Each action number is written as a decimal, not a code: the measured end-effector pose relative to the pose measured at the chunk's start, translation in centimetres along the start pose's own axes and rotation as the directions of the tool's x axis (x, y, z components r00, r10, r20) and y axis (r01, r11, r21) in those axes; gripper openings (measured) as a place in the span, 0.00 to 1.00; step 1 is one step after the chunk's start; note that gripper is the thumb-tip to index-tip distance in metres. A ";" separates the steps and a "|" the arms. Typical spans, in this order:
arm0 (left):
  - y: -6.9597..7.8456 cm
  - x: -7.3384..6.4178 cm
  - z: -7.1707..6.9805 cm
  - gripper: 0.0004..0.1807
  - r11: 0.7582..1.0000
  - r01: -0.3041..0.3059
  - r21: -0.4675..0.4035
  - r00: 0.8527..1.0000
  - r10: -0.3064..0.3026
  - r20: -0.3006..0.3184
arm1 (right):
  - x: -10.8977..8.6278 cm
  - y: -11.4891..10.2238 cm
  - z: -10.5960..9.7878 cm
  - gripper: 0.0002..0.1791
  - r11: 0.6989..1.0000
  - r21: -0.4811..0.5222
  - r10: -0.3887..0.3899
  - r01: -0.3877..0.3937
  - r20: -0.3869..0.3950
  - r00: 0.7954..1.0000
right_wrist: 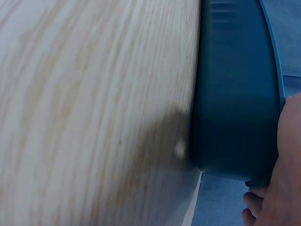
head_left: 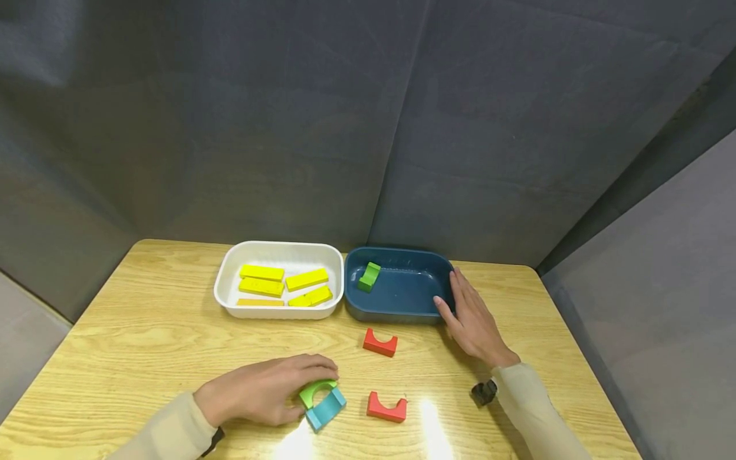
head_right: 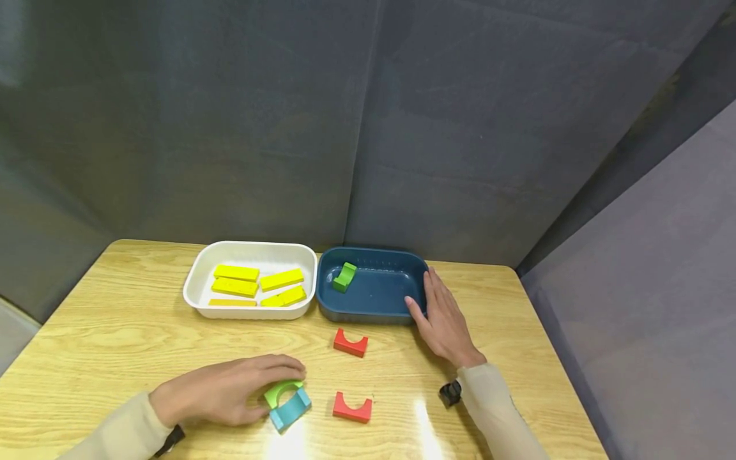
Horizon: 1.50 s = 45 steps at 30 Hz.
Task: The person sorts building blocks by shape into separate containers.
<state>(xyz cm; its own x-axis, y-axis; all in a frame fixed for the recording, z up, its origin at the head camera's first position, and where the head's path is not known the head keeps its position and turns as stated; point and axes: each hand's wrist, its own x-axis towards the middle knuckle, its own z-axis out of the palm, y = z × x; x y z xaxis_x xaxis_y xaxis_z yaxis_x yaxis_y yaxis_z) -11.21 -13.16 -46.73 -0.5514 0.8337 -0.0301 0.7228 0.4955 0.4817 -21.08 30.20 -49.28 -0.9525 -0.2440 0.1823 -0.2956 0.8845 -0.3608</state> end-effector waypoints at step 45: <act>-0.9 1.0 -1.7 0.35 0.940 -0.041 0.339 0.928 0.162 -0.336 | 0.0 -0.1 -0.1 0.45 1.000 0.002 -0.002 0.002 0.001 1.000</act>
<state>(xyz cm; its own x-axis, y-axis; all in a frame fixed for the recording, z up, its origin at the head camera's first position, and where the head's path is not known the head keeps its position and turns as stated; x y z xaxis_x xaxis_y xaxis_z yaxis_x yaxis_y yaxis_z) -13.13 -13.16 -45.73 -0.5346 0.7718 0.3443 0.8433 0.5141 0.1569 -21.03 30.11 -49.15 -0.9519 -0.2467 0.1819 -0.2981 0.8832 -0.3620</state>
